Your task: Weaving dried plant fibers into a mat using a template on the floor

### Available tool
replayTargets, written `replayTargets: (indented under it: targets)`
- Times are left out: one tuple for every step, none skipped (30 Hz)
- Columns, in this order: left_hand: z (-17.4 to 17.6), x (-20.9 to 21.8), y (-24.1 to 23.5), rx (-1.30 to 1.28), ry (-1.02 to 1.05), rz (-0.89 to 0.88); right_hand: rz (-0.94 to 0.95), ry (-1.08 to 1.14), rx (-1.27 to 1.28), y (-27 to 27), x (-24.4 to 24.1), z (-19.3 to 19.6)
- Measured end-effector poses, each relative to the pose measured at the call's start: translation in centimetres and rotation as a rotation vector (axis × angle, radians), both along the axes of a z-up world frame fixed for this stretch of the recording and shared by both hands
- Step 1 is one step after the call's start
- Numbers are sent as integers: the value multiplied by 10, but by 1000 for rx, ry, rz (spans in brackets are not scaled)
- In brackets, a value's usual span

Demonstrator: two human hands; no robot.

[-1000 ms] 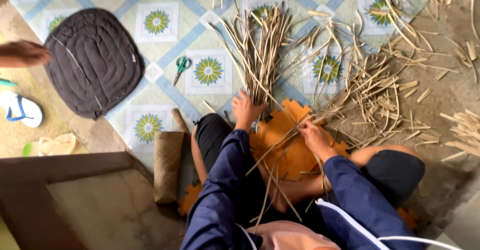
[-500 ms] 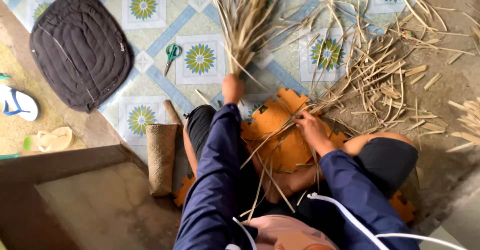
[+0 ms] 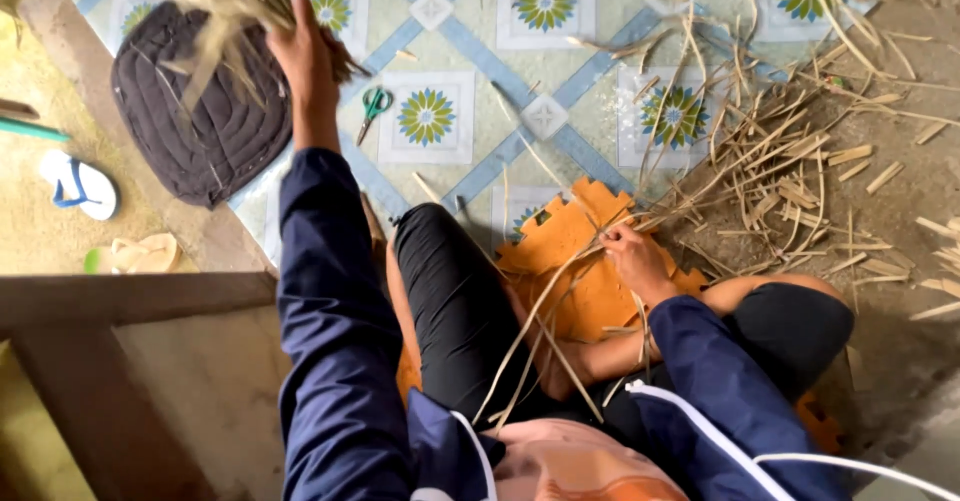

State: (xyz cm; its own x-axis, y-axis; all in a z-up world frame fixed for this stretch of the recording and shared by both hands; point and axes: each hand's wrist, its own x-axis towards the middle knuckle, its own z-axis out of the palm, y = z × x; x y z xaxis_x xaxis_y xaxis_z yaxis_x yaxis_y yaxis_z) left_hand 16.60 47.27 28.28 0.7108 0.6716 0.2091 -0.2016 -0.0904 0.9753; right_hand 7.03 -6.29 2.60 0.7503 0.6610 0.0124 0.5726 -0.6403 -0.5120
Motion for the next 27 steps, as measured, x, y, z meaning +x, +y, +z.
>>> replayTargets:
  targets:
    - [-4, 5, 6, -2, 6, 6, 6, 6, -2, -1, 1, -4]
    - [-9, 11, 12, 50, -83, 39, -4, 9, 17, -3, 3, -9]
    - [-14, 13, 19, 104, -168, 73, -11, 15, 37, -3, 2, -14]
    - [-52, 19, 29, 103, -158, 80, -4, 25, 35, -4, 2, -15]
    - [-91, 25, 39, 264, 21, 229, 7, -5, 15, -5, 2, -16]
    - [-129, 30, 49, 423, 203, 376, 18, -34, -4, -5, 2, -17]
    - [-174, 20, 45, 422, 204, 383, 25, -36, -4, -6, -3, -17]
    - [-218, 11, 41, 533, 294, 334, 7, -29, -15, -6, -8, -15]
    - [-252, 17, 44, 647, 362, 292, -12, -46, -17, -1, 2, -10]
    - [-276, -28, 20, 651, 339, 308, -6, -70, -8, -3, -5, -13]
    - [-285, -43, -1, 918, 476, 130, -62, -95, -55, -3, -7, -16]
    - [-289, -42, -26, 1183, 615, -50, -119, -120, -100, -2, -9, -19]
    - [-288, -44, -40, 1187, 592, -25, -116, -150, -91, -2, -8, -26]
    - [-288, -44, -54, 535, 701, -63, -142, -107, -71, -2, -5, -35]
    - [-293, -51, -70, -129, 755, -107, -167, -53, -58, -5, -9, -45]
    - [-288, -38, -62, -129, 735, -102, -162, -74, -55, -4, -5, -38]
    - [-283, -31, -52, 11, 675, 23, -167, -49, -39, -2, -8, -33]
    - [-279, -22, -43, 149, 611, 148, -171, -25, -22, -1, -10, -29]
    - [-276, -18, -34, 151, 620, 150, -169, -16, -21, 0, -4, -35]
    - [-276, -12, -26, 202, 645, 169, -189, -15, -72, 0, 4, -43]
    - [-283, -22, -26, 251, 694, 174, -216, 11, -133, -8, -10, -54]
    - [-279, -26, -18, 251, 728, 159, -222, 45, -143, -3, 7, -64]
    - [-285, -41, -22, 1037, 720, 503, -238, 69, -106, -10, 8, -78]
    - [-293, -54, -27, 1833, 574, 812, -255, 92, -69, -20, 8, -97]
    - [-266, -78, -54, 1842, 600, 727, -279, 153, -105, -20, -7, -84]
    - [-234, -87, -84, 1325, 757, 465, -197, 106, -88, -16, -16, -65]
    - [-187, -56, -113, 794, 847, 239, -124, 22, -58, -7, 11, -36]
